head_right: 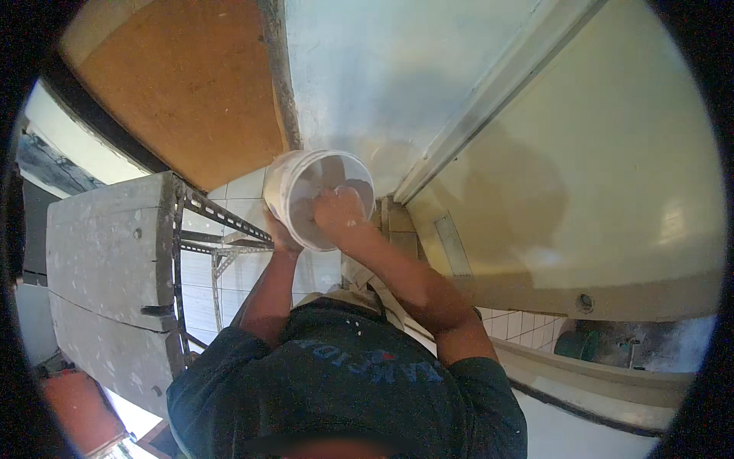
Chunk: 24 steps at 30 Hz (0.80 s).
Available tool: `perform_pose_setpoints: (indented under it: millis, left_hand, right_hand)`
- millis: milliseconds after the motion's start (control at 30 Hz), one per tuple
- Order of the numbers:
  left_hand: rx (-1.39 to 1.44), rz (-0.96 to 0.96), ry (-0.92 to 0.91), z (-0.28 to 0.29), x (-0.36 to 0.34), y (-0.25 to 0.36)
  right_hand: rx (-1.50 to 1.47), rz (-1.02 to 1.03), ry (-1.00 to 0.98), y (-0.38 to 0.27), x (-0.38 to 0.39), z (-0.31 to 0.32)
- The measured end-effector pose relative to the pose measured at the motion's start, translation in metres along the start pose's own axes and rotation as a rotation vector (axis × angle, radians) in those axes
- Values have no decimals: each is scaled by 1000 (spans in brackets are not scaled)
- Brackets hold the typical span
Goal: Painting a wall with a paintbrush using white paint from a bucket.
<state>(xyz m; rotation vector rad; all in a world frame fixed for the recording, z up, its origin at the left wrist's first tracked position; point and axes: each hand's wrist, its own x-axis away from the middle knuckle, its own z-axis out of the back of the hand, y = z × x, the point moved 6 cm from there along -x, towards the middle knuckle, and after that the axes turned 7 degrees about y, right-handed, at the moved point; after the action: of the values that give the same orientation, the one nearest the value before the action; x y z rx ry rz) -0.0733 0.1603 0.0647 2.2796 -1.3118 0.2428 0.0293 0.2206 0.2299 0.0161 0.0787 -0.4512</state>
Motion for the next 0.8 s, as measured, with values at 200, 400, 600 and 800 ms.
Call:
perform_pose_setpoints:
  millis: [200,400,600,800]
  left_hand:
    - [77,27,-67,2,-3,-12]
    - [135,21,-130,1,3,-18]
    - [164,34,-22,8,8,-18]
    - [166,6,-42,31,24,-17]
  right_hand:
    - [-109,-106,14,2,19,16]
    - [-479,-286,317,37,62,60]
    - [-847,-410,281,78,82,9]
    - [-1564,-569,90,81,84,-48]
